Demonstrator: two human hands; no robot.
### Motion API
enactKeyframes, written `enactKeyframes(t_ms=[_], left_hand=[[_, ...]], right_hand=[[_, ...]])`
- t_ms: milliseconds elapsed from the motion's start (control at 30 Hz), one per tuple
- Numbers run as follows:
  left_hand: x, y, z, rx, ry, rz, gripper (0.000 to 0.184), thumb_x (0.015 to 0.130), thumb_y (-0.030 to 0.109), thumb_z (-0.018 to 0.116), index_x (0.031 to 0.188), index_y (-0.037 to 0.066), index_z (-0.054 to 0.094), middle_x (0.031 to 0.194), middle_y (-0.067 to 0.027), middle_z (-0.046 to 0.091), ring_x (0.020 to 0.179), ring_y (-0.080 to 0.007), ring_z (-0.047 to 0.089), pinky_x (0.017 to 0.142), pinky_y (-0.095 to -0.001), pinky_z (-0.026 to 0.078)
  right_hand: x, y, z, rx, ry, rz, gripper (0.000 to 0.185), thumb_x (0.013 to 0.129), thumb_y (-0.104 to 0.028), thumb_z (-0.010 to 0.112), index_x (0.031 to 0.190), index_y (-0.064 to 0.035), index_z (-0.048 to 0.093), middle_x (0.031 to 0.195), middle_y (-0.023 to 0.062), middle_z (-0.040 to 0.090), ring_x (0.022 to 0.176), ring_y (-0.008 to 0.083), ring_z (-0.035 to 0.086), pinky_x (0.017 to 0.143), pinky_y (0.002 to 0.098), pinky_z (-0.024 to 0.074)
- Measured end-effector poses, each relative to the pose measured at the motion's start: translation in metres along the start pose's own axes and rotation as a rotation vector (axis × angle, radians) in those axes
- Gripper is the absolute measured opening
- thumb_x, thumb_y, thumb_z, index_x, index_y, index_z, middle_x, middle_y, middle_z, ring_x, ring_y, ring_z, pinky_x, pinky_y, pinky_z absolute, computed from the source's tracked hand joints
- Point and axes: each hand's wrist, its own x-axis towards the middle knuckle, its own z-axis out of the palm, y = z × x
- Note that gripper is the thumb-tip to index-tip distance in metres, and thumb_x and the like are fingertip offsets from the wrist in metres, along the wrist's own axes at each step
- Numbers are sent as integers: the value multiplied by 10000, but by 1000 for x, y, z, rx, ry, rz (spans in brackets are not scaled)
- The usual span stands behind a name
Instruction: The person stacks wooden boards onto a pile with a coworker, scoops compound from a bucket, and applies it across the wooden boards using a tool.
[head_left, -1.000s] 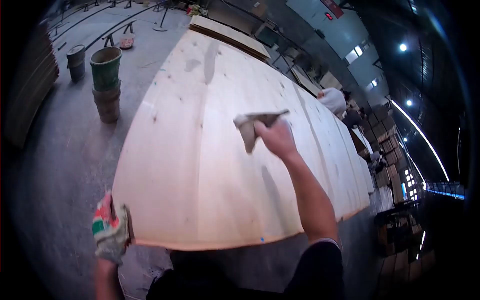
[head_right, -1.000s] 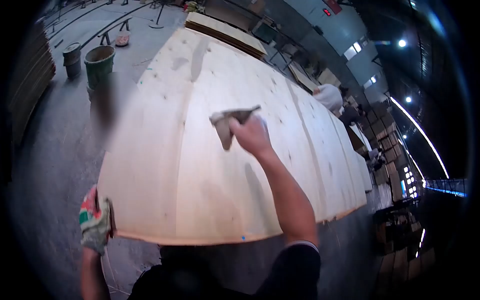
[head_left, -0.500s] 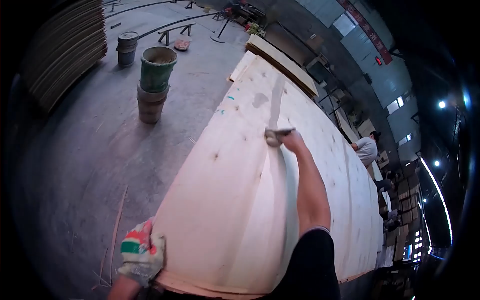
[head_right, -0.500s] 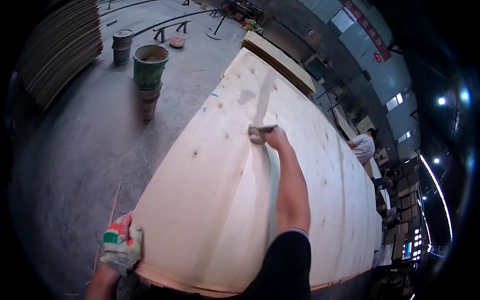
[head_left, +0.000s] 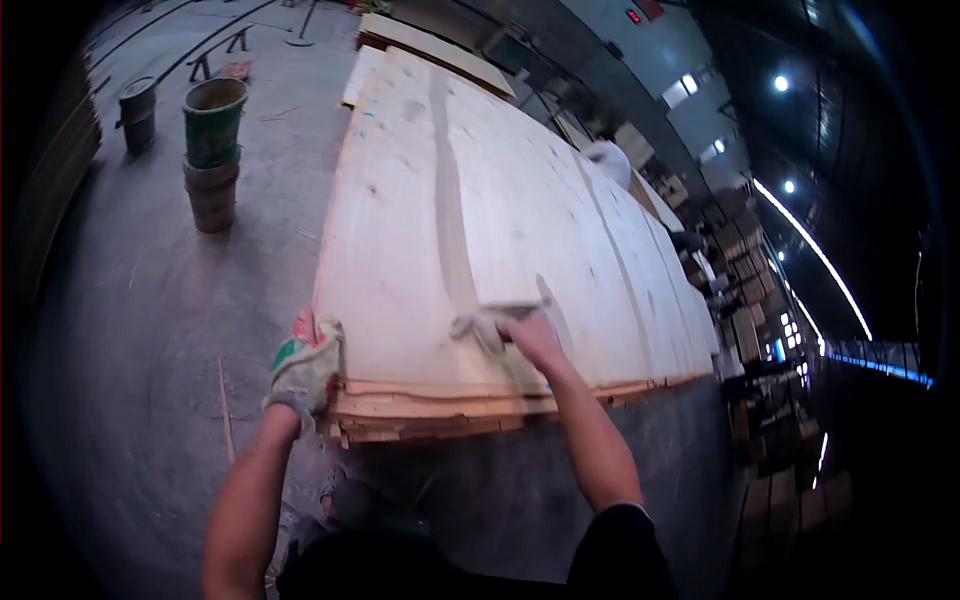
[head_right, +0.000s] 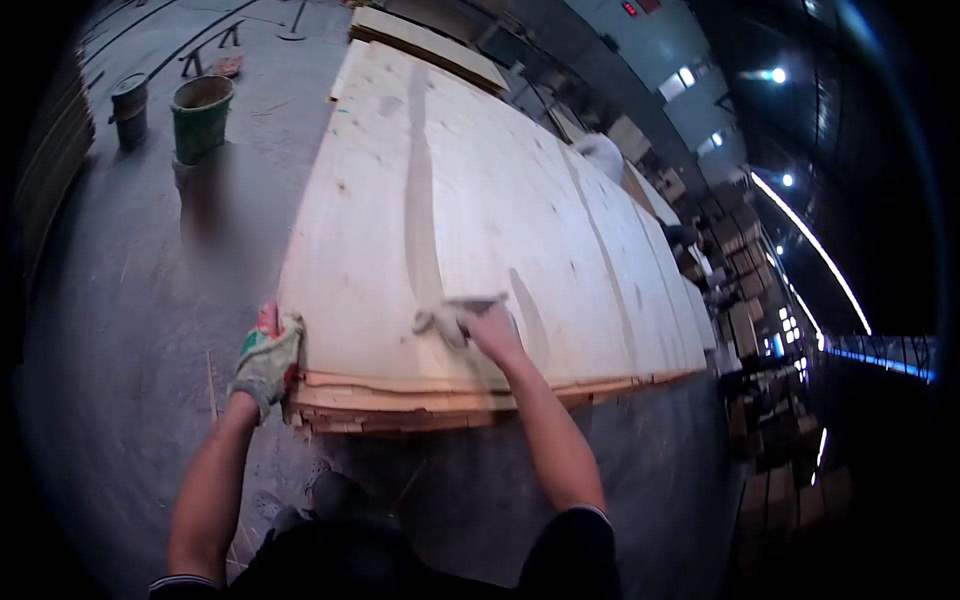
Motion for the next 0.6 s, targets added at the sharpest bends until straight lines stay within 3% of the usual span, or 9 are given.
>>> enactKeyframes(t_ms=[67, 100, 133, 200, 300, 333, 433, 500, 600], left_hand=[[-4, 2, 0, 68, 31, -14, 547, 972, 394, 488, 1366, 21, 419, 1167, -285, 588, 1087, -452, 574, 936, -443, 451], [-5, -2, 1, 74, 23, -19, 547, 972, 394, 488, 1366, 21, 419, 1167, -285, 588, 1087, -452, 574, 936, -443, 451], [-3, -7, 3, 81, 25, -11, 553, 978, 384, 486, 1381, 13, 407, 1208, -271, 575, 1125, -431, 563, 960, -423, 441], [-5, 12, -4, -14, -15, -51, 555, 995, 354, 489, 1407, -5, 389, 1311, -211, 532, 1213, -323, 533, 1012, -361, 416], [1, -1, -16, -238, -142, -10, 525, 1002, 325, 504, 1403, 2, 404, 1315, -184, 521, 1188, -262, 529, 1000, -349, 423], [3, 2, -28, -284, -223, 7, 502, 1001, 306, 525, 1392, 8, 424, 1260, -137, 551, 1124, -214, 537, 964, -336, 446], [17, -1, -43, -549, -430, -121, 491, 968, 283, 569, 1371, 27, 455, 1154, -141, 597, 1039, -206, 562, 906, -333, 473], [25, -36, -27, -480, -427, -143, 595, 954, 318, 587, 1440, 30, 402, 1214, -163, 590, 1065, -208, 567, 899, -313, 476], [34, -47, -41, -237, -601, -127, 761, 935, 457, 570, 1500, 17, 312, 1362, -223, 531, 1228, -259, 535, 996, -318, 445]], right_hand=[[26, -1, 16, 661, -99, 27, 176, 763, -109, 680, 842, 47, 696, 748, 49, 649, 688, 123, 623, 584, 294, 491], [37, -14, 32, 540, 12, 35, 220, 772, -136, 658, 877, 53, 701, 784, 93, 677, 718, 159, 646, 618, 318, 508], [56, -20, 48, 37, 122, -6, 295, 790, -208, 634, 929, 43, 706, 865, 159, 714, 748, 262, 671, 679, 356, 521], [45, -70, 46, -134, 124, -126, 344, 833, -303, 617, 1009, -25, 717, 977, 180, 714, 830, 350, 672, 751, 388, 526], [36, -45, 38, -207, 13, -434, 274, 883, -275, 568, 938, -62, 733, 949, 163, 713, 919, 339, 678, 812, 413, 538], [11, -49, 23, -286, -153, -354, 220, 913, -233, 555, 932, -103, 732, 963, 128, 705, 928, 340, 663, 799, 428, 533], [-59, -16, 33, -282, -3, -508, 170, 864, -188, 665, 999, -100, 719, 889, 140, 675, 819, 370, 636, 715, 436, 517], [-94, -46, 45, -201, 39, -342, 143, 857, -158, 653, 960, -86, 722, 908, 160, 681, 879, 379, 642, 739, 450, 524], [-101, -97, 42, 88, -250, 173, 254, 882, -189, 636, 1046, -15, 721, 992, 105, 730, 940, 196, 687, 795, 343, 515]])
